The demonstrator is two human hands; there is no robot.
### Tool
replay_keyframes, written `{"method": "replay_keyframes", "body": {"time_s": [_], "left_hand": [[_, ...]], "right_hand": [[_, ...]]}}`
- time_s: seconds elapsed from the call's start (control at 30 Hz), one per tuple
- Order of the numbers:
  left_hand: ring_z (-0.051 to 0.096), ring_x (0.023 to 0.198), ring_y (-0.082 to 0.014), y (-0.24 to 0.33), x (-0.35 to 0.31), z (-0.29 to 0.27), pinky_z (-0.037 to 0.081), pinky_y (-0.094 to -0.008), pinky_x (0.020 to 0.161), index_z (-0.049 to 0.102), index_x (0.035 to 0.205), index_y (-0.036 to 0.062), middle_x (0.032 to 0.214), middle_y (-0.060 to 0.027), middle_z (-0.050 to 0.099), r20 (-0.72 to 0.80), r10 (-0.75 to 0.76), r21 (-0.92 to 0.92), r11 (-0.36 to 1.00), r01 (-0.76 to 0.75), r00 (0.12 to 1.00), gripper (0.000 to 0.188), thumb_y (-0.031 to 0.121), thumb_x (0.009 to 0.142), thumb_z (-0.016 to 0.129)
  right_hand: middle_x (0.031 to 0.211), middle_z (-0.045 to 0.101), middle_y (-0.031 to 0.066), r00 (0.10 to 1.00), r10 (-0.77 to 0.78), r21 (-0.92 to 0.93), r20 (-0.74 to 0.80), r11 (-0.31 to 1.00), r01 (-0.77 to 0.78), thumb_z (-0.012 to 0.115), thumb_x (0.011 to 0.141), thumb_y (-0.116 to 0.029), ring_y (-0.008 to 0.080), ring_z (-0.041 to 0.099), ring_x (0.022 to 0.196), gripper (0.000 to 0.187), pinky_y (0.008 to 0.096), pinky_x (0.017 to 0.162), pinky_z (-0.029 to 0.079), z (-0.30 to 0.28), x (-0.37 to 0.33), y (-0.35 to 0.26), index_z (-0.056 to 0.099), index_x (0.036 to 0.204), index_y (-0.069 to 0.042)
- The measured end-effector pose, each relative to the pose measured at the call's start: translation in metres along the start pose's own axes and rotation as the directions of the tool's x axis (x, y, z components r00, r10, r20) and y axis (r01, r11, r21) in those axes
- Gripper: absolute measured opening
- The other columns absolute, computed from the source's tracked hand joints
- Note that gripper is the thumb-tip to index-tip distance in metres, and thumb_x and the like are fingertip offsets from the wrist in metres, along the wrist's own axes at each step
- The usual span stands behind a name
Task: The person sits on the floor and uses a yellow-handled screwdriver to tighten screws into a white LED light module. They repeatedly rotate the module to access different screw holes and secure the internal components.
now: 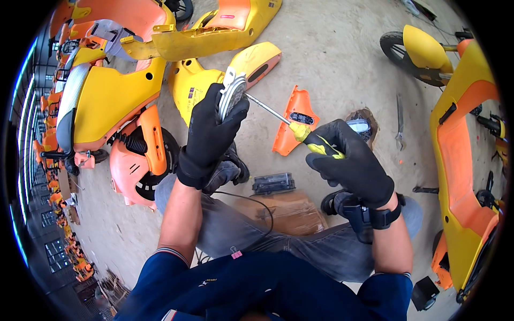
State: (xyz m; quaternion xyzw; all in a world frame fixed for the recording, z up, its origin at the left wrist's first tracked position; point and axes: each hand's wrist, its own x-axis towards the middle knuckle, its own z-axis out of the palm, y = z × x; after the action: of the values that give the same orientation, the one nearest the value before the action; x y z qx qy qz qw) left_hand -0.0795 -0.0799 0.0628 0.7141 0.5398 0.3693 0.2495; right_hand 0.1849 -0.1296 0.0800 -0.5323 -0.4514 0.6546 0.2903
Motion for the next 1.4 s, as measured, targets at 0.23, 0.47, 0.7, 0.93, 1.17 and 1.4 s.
{"method": "replay_keyframes", "body": {"time_s": [0.23, 0.47, 0.7, 0.93, 1.17, 1.4], "left_hand": [[0.064, 0.069, -0.0318, 0.001, -0.001, 0.0, 0.048, -0.038, 0.061, 0.055, 0.101, 0.0007, 0.081, -0.0177, 0.065, -0.038, -0.136, -0.053, 0.99, 0.134, 0.99, 0.025, 0.017, 0.088, 0.068], [0.064, 0.074, -0.0331, 0.002, -0.001, 0.006, 0.048, -0.0392, 0.065, 0.056, 0.103, 0.0004, 0.083, -0.0185, 0.065, -0.016, -0.093, -0.022, 0.995, 0.093, 0.996, 0.025, 0.014, 0.086, 0.069], [0.053, 0.056, -0.0089, -0.008, -0.004, 0.006, 0.042, -0.0263, 0.052, 0.058, 0.098, 0.003, 0.067, -0.002, 0.058, 0.021, -0.042, -0.069, 0.997, 0.043, 0.999, 0.026, 0.022, 0.087, 0.071], [0.054, 0.057, -0.0093, 0.0, 0.007, 0.002, 0.042, -0.026, 0.052, 0.059, 0.099, 0.0033, 0.067, -0.0021, 0.058, -0.064, -0.034, -0.027, 0.999, 0.033, 0.997, 0.028, 0.023, 0.085, 0.074], [0.061, 0.077, -0.0184, -0.03, 0.01, 0.009, 0.05, -0.0298, 0.065, 0.058, 0.112, -0.0004, 0.088, -0.0094, 0.061, -0.082, 0.258, 0.22, 0.947, -0.235, 0.963, 0.031, 0.015, 0.086, 0.065], [0.057, 0.075, -0.0121, -0.003, 0.004, 0.018, 0.048, -0.0266, 0.065, 0.058, 0.109, 0.0012, 0.087, -0.0037, 0.062, -0.111, 0.03, -0.027, 0.999, -0.033, 0.993, 0.031, 0.002, 0.08, 0.067]], "right_hand": [[0.087, 0.06, 0.0146, 0.689, -0.725, -0.816, 0.028, 0.381, 0.434, 0.071, 0.086, -0.017, 0.031, 0.059, 0.075, 0.034, 0.0389, 0.066, 0.048, 0.017, 0.008, 0.019, 0.06, 0.114, -0.001], [0.078, 0.059, 0.0123, 0.749, -0.662, -0.755, -0.01, 0.496, 0.428, 0.063, 0.092, -0.018, 0.0257, 0.058, 0.066, 0.025, 0.0364, 0.06, 0.047, 0.015, 0.009, 0.026, 0.062, 0.11, 0.0], [0.073, 0.057, -0.0014, 0.962, 0.159, 0.131, 0.224, 0.973, -0.191, 0.051, 0.099, -0.03, 0.0037, 0.051, 0.056, 0.03, 0.0185, 0.05, 0.04, -0.006, 0.002, 0.002, 0.065, 0.107, -0.005], [0.078, 0.059, -0.0007, 0.997, -0.073, -0.05, -0.005, 0.996, 0.073, 0.068, 0.088, -0.016, 0.0044, 0.055, 0.065, 0.02, 0.0214, 0.053, 0.043, -0.001, 0.003, -0.006, 0.063, 0.105, -0.006], [0.086, 0.064, 0.0122, 0.527, -0.832, -0.836, 0.173, 0.158, 0.525, 0.067, 0.088, -0.017, 0.0307, 0.062, 0.076, 0.024, 0.0384, 0.066, 0.049, -0.002, 0.019, 0.036, 0.064, 0.108, -0.004], [0.08, 0.062, 0.0131, 0.724, -0.688, -0.746, 0.043, 0.46, 0.481, 0.066, 0.089, -0.016, 0.0261, 0.06, 0.065, 0.02, 0.0352, 0.06, 0.048, 0.001, 0.009, 0.023, 0.062, 0.101, -0.001]]}}
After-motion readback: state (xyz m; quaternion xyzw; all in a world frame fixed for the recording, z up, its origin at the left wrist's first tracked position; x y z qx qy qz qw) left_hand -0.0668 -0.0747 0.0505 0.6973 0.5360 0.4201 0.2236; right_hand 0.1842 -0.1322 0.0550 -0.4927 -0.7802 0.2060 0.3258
